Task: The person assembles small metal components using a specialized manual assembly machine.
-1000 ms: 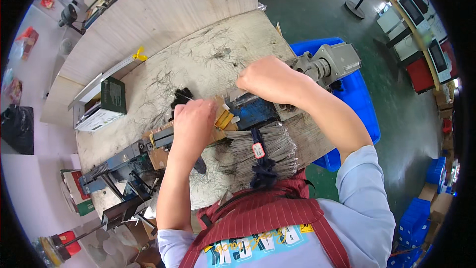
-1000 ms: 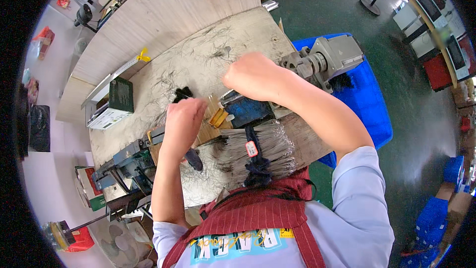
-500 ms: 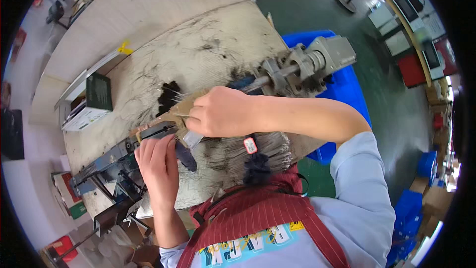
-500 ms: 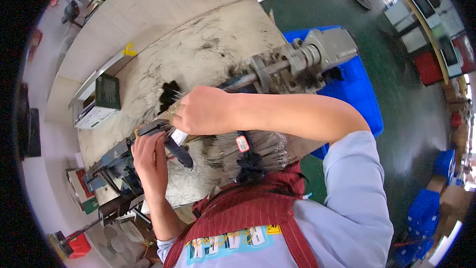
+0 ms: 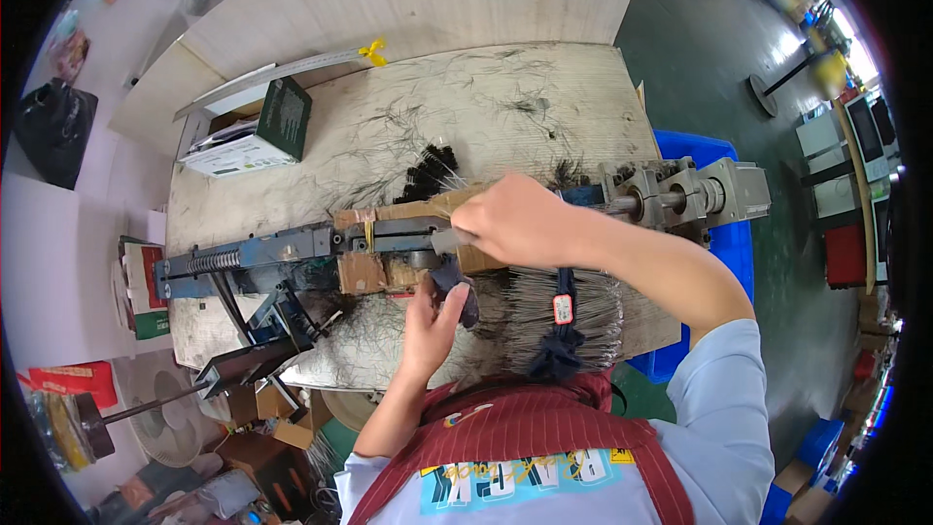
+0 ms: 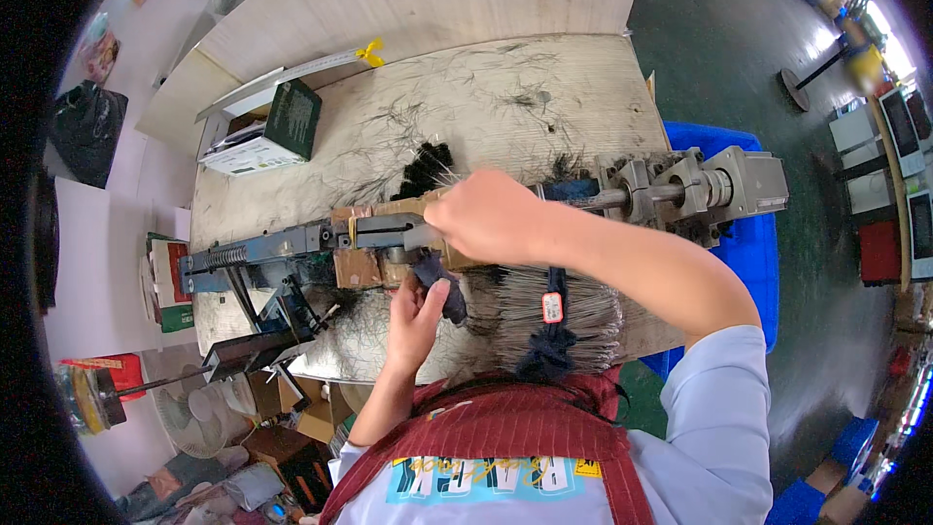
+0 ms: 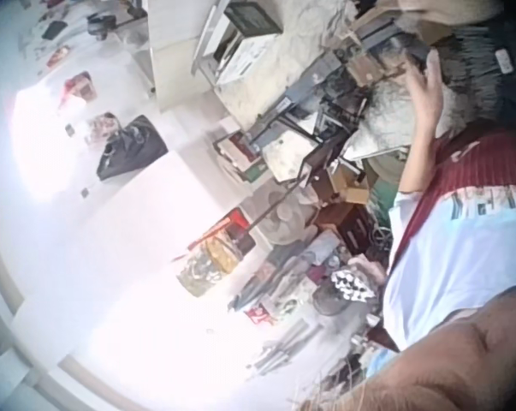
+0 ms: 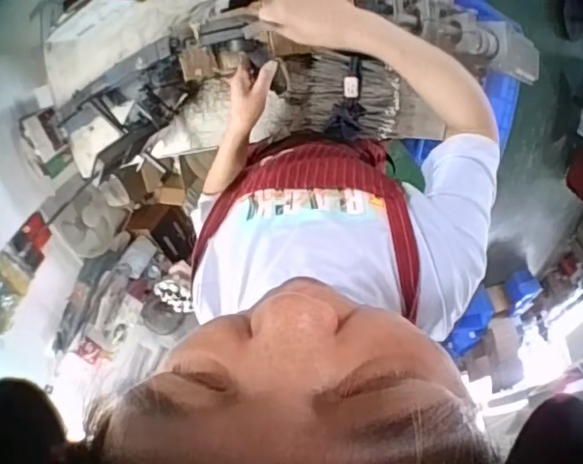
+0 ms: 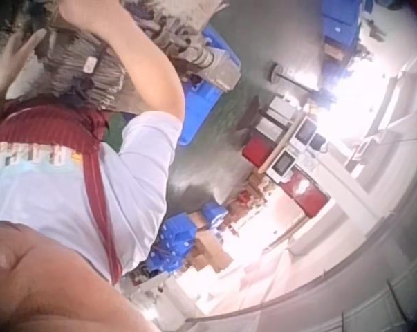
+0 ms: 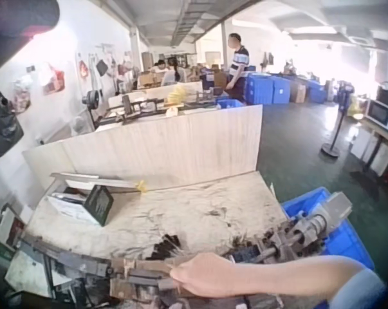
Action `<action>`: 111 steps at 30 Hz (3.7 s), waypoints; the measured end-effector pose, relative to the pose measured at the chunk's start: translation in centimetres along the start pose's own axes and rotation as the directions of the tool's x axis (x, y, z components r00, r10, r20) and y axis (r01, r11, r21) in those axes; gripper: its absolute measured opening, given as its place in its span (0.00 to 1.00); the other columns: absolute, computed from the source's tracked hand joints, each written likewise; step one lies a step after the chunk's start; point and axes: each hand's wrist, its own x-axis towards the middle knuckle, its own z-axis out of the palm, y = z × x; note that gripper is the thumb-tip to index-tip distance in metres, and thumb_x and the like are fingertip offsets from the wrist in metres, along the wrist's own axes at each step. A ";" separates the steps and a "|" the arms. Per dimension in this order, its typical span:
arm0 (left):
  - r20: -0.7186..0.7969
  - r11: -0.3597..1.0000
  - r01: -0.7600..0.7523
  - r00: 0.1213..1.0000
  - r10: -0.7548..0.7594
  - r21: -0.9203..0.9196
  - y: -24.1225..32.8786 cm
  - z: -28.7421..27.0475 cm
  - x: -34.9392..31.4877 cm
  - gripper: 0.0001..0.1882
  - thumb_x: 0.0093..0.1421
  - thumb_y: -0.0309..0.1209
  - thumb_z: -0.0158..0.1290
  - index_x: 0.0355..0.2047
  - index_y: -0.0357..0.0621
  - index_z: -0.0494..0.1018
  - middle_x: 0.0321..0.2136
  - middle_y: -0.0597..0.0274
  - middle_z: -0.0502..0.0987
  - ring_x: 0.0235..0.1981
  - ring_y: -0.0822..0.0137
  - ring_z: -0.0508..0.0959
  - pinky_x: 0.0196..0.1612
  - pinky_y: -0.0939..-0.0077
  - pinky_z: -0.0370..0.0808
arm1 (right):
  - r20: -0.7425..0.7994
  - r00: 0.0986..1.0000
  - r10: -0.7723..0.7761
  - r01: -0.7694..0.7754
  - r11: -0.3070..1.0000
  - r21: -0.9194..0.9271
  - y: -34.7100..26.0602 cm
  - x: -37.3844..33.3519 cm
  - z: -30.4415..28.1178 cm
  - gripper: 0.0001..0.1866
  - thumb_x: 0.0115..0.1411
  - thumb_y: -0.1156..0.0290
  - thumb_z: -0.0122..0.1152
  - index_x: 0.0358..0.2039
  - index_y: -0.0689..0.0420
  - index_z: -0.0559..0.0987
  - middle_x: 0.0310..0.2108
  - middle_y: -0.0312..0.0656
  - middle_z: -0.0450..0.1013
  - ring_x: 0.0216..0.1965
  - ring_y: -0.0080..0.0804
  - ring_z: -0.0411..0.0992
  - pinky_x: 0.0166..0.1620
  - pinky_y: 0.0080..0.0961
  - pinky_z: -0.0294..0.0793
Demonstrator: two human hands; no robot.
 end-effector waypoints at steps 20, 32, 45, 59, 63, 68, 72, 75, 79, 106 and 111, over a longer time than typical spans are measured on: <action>0.048 0.889 -0.140 0.990 0.132 0.436 1.0 -3.7 1.0 0.16 0.63 0.32 0.56 0.45 0.34 0.65 0.30 0.54 0.80 0.30 0.69 0.79 0.33 0.74 0.74 | 0.115 0.980 0.163 -0.169 0.984 0.049 -0.5 1.2 0.1 0.10 0.57 0.65 0.55 0.26 0.57 0.77 0.21 0.44 0.75 0.28 0.48 0.76 0.32 0.46 0.73; 0.228 0.912 0.368 0.886 -0.403 0.181 8.3 0.5 -1.6 0.20 0.58 0.44 0.60 0.30 0.35 0.76 0.23 0.62 0.77 0.24 0.73 0.75 0.31 0.76 0.73 | 0.155 0.968 0.198 -0.218 0.968 0.124 -0.5 1.0 -0.6 0.10 0.56 0.64 0.59 0.25 0.58 0.75 0.24 0.48 0.74 0.30 0.51 0.75 0.35 0.44 0.72; -0.091 0.835 0.115 0.993 -0.079 0.538 -3.4 0.8 -2.5 0.30 0.49 0.34 0.63 0.48 0.33 0.63 0.29 0.38 0.77 0.30 0.36 0.77 0.33 0.48 0.76 | 0.171 0.984 0.045 -0.067 0.990 0.123 -4.7 -3.8 6.5 0.17 0.56 0.58 0.62 0.31 0.62 0.74 0.27 0.47 0.73 0.27 0.46 0.76 0.29 0.38 0.76; -0.687 0.977 0.178 0.725 -0.050 0.116 -4.2 -10.4 -4.9 0.17 0.68 0.37 0.47 0.30 0.33 0.71 0.20 0.60 0.75 0.22 0.71 0.78 0.23 0.78 0.73 | -0.188 0.953 0.239 -0.268 0.952 -0.149 0.7 -7.7 5.1 0.12 0.51 0.78 0.60 0.37 0.58 0.71 0.37 0.44 0.70 0.34 0.43 0.75 0.32 0.37 0.75; -0.673 0.941 0.038 0.709 0.211 0.336 -7.4 -11.6 -4.7 0.15 0.68 0.33 0.47 0.26 0.36 0.70 0.17 0.60 0.73 0.16 0.75 0.73 0.20 0.77 0.71 | -0.217 0.923 0.319 -0.288 0.944 0.162 0.2 -9.2 4.7 0.13 0.52 0.78 0.60 0.40 0.61 0.72 0.35 0.49 0.72 0.36 0.48 0.74 0.37 0.39 0.75; -0.688 0.931 0.143 0.713 0.140 0.337 -5.2 -10.9 -5.6 0.17 0.68 0.32 0.44 0.22 0.38 0.70 0.13 0.62 0.71 0.13 0.75 0.72 0.18 0.77 0.69 | 0.012 0.921 0.390 -0.323 0.746 0.582 -1.0 -11.1 3.2 0.13 0.63 0.70 0.56 0.43 0.66 0.74 0.33 0.49 0.70 0.34 0.46 0.72 0.38 0.33 0.71; -0.329 0.993 0.120 0.937 -0.116 -0.010 -1.2 -5.9 -7.3 0.17 0.69 0.30 0.42 0.23 0.35 0.69 0.17 0.61 0.74 0.17 0.73 0.74 0.23 0.77 0.73 | 0.103 0.813 0.573 -0.471 0.543 0.695 -3.0 -13.1 0.5 0.13 0.65 0.69 0.55 0.44 0.65 0.73 0.34 0.45 0.73 0.27 0.28 0.74 0.30 0.22 0.73; 0.301 0.998 0.048 0.952 -0.060 0.045 3.7 -1.9 -4.3 0.16 0.71 0.31 0.40 0.28 0.35 0.70 0.21 0.62 0.76 0.23 0.72 0.76 0.29 0.78 0.73 | 0.028 0.724 0.689 -0.413 0.401 0.818 -3.5 -13.7 -0.9 0.12 0.66 0.68 0.54 0.45 0.64 0.73 0.33 0.42 0.75 0.24 0.20 0.73 0.27 0.17 0.73; 0.507 0.948 0.237 0.856 -0.100 -0.213 6.5 5.3 1.1 0.17 0.71 0.37 0.40 0.30 0.38 0.69 0.20 0.64 0.74 0.19 0.73 0.75 0.23 0.80 0.73 | -0.161 0.646 0.746 -0.357 0.481 0.801 -3.3 -11.0 -1.7 0.12 0.67 0.68 0.53 0.46 0.64 0.72 0.30 0.39 0.75 0.24 0.19 0.73 0.29 0.18 0.73; 0.064 0.799 0.167 0.985 -0.159 -0.578 3.9 7.2 2.7 0.17 0.72 0.40 0.39 0.35 0.39 0.68 0.20 0.59 0.75 0.14 0.71 0.73 0.18 0.82 0.67 | 0.235 0.942 0.239 -0.260 0.964 0.063 2.1 -1.7 -3.2 0.10 0.59 0.65 0.57 0.33 0.58 0.73 0.27 0.49 0.74 0.31 0.54 0.72 0.33 0.44 0.69; 0.043 0.784 0.161 0.985 -0.170 -0.599 3.9 7.0 2.6 0.17 0.72 0.40 0.40 0.34 0.39 0.68 0.18 0.60 0.74 0.12 0.72 0.71 0.16 0.82 0.65 | 0.200 0.967 0.155 -0.193 0.963 0.190 2.5 -2.1 -3.2 0.12 0.59 0.64 0.57 0.37 0.59 0.74 0.27 0.50 0.74 0.30 0.54 0.72 0.33 0.43 0.69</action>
